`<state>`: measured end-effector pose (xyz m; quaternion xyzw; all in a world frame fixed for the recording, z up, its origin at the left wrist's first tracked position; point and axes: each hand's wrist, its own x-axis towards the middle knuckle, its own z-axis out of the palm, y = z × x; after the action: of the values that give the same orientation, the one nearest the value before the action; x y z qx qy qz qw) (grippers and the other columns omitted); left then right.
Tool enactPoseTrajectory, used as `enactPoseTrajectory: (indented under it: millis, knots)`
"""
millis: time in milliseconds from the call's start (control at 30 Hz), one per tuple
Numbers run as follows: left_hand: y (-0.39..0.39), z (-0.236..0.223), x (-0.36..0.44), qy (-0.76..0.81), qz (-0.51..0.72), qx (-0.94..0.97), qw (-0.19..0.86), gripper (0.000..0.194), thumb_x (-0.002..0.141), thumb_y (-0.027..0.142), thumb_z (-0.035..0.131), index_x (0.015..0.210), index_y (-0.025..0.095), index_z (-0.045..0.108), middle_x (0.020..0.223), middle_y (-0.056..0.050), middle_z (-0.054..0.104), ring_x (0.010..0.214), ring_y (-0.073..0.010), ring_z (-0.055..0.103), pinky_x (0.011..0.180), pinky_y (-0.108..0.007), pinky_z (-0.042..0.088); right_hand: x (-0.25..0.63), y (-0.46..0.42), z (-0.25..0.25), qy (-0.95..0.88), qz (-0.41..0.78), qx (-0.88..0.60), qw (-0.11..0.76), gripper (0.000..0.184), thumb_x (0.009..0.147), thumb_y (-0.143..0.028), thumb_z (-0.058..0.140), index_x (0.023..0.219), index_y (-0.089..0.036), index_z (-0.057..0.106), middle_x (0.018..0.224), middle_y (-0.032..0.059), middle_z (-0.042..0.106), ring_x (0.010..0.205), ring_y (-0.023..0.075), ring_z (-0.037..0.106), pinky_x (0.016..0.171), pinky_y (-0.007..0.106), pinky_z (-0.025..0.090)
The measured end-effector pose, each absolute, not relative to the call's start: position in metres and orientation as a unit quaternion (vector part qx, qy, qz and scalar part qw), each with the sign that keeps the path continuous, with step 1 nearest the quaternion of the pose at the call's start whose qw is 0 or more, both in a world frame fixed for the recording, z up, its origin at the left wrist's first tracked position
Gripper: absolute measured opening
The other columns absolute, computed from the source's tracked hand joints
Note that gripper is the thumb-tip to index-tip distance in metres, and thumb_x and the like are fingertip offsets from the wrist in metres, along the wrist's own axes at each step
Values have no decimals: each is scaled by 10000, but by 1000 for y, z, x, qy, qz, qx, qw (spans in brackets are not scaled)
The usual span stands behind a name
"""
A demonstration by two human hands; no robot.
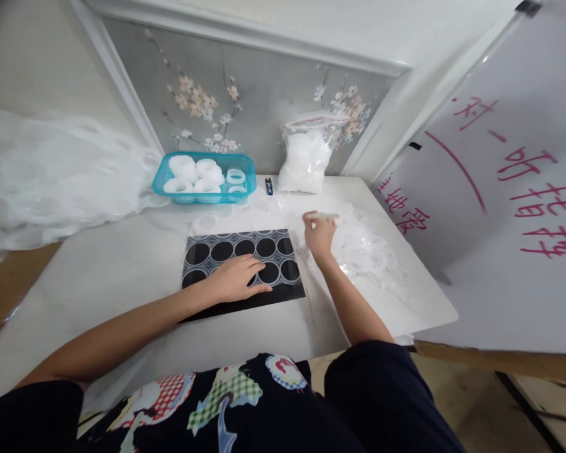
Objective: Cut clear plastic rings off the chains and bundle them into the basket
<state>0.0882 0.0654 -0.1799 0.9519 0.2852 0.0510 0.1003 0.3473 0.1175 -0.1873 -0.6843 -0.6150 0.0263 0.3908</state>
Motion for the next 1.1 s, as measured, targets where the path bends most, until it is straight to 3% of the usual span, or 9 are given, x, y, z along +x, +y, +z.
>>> enactPoseTrajectory:
  millis: [133,367,700,833,933,1100]
  knots:
    - [66,-189,108,247,63,964,70,722,931,608,434,1310,0,524,1395,-233,501,1316,-319,463,1104,-413,347,323,72,-209,-646,153,-605,439,286,898,-372,526,795,-196,727,871,83,740,894,240,666,857,373,490]
    - [70,-202,123,249,20,966,63,728,949,597,396,1326,-16,506,1390,-239,498,1328,-311,454,1133,-411,320,309,51,-225,-613,246,-600,452,262,875,-408,563,816,-204,718,894,71,744,887,230,683,802,352,528]
    - [69,-201,122,248,12,965,81,715,956,566,410,1317,-44,506,1388,-264,490,1338,-318,438,1146,-400,297,308,52,-224,-617,227,-615,435,236,870,-390,565,827,-220,723,891,71,742,907,238,673,850,378,512]
    - [69,-206,122,245,35,965,89,689,952,569,419,1335,4,508,1397,-244,486,1332,-321,448,1132,-437,321,310,52,-227,-626,207,-623,421,217,878,-369,558,845,-234,725,906,73,744,980,262,641,913,421,482]
    - [68,-207,120,245,38,965,86,671,954,567,415,1351,32,496,1397,-234,490,1328,-317,454,1125,-453,332,307,44,-233,-669,126,-630,374,198,896,-322,539,895,-254,725,983,69,745,1126,292,575,996,473,421]
    - [68,-201,119,242,30,965,92,700,918,560,505,1342,3,488,1405,-247,478,1332,-316,447,1138,-422,316,301,39,-233,-772,4,-584,250,254,841,-144,542,991,-273,700,1039,47,742,1278,289,470,1135,519,223]
